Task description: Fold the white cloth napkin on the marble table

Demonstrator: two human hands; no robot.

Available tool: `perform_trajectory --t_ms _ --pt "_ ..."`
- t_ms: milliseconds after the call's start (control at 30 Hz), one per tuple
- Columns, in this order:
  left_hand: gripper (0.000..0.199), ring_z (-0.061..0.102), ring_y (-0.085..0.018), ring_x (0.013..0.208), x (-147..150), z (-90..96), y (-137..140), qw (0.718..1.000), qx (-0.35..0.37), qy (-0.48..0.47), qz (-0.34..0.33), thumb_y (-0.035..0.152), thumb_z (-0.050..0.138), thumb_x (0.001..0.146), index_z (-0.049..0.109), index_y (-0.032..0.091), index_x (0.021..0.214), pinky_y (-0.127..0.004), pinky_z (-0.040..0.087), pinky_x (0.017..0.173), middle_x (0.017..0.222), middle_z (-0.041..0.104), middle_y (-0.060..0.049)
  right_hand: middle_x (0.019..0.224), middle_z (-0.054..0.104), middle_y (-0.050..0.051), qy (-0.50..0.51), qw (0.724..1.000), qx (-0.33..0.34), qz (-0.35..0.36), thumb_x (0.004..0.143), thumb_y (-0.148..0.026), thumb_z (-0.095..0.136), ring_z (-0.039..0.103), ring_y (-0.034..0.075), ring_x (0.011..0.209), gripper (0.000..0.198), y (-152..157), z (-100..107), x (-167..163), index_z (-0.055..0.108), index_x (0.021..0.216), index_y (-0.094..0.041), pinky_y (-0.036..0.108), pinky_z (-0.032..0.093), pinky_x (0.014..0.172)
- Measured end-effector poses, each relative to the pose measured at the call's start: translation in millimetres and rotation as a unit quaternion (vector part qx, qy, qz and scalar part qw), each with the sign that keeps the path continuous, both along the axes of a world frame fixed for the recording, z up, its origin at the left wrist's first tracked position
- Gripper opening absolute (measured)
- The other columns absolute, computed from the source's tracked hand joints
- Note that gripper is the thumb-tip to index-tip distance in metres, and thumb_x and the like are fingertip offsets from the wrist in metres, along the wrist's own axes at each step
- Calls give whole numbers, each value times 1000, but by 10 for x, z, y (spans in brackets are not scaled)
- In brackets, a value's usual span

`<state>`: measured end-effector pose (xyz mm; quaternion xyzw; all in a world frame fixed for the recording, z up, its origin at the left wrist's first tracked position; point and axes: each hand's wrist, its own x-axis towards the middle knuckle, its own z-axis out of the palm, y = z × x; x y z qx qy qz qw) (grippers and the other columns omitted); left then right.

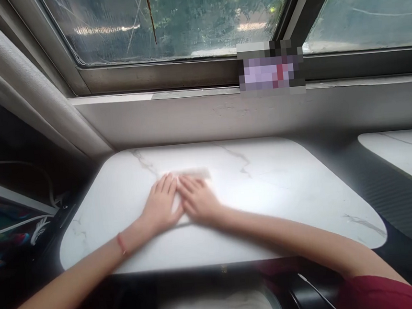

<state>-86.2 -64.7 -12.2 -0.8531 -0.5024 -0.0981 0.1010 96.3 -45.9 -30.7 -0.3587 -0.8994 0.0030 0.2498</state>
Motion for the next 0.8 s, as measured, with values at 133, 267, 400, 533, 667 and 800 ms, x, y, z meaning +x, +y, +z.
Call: perform_trajectory --t_ms 133,267,400,533,667,800 --pt "70 35 -39 147 -209 -59 -561 998 48 36 12 40 38 90 46 -5 144 -50 35 115 153 42 -27 150 46 26 16 997 17 67 93 -27 40 35 36 143 58 -464 2 -203 46 144 1 51 31 114" --pt "72 34 -43 146 -313 -41 -459 997 30 56 53 37 37 89 45 -10 143 -53 33 115 152 40 -31 147 49 28 20 994 9 105 92 -25 40 39 37 140 55 -247 23 -393 51 138 2 53 34 110" --pt "74 30 -42 148 -385 38 139 992 -37 53 107 40 36 90 41 -10 145 -52 29 117 156 34 -30 148 51 23 3 996 -14 89 91 -23 41 41 33 141 52 381 45 -574 53 138 -3 49 33 112" --pt "75 25 -36 152 -504 73 688 989 -62 31 131 44 35 92 37 -6 149 -50 22 122 160 29 -26 150 49 21 -21 997 -20 70 93 -20 39 41 30 141 48 923 80 -720 55 136 -5 45 32 113" --pt "76 20 -31 154 -692 71 975 987 -76 16 139 48 33 94 31 -1 153 -47 19 124 163 25 -21 151 48 20 -37 997 -21 58 94 -20 39 40 30 142 47 1231 77 -883 54 136 -5 44 30 113" --pt "77 16 -28 155 -928 115 1115 983 -103 -2 153 50 31 96 28 0 155 -45 16 125 165 22 -18 152 48 19 -31 998 -24 59 95 -20 37 40 28 141 48 1422 71 -1131 53 138 -7 43 29 114"
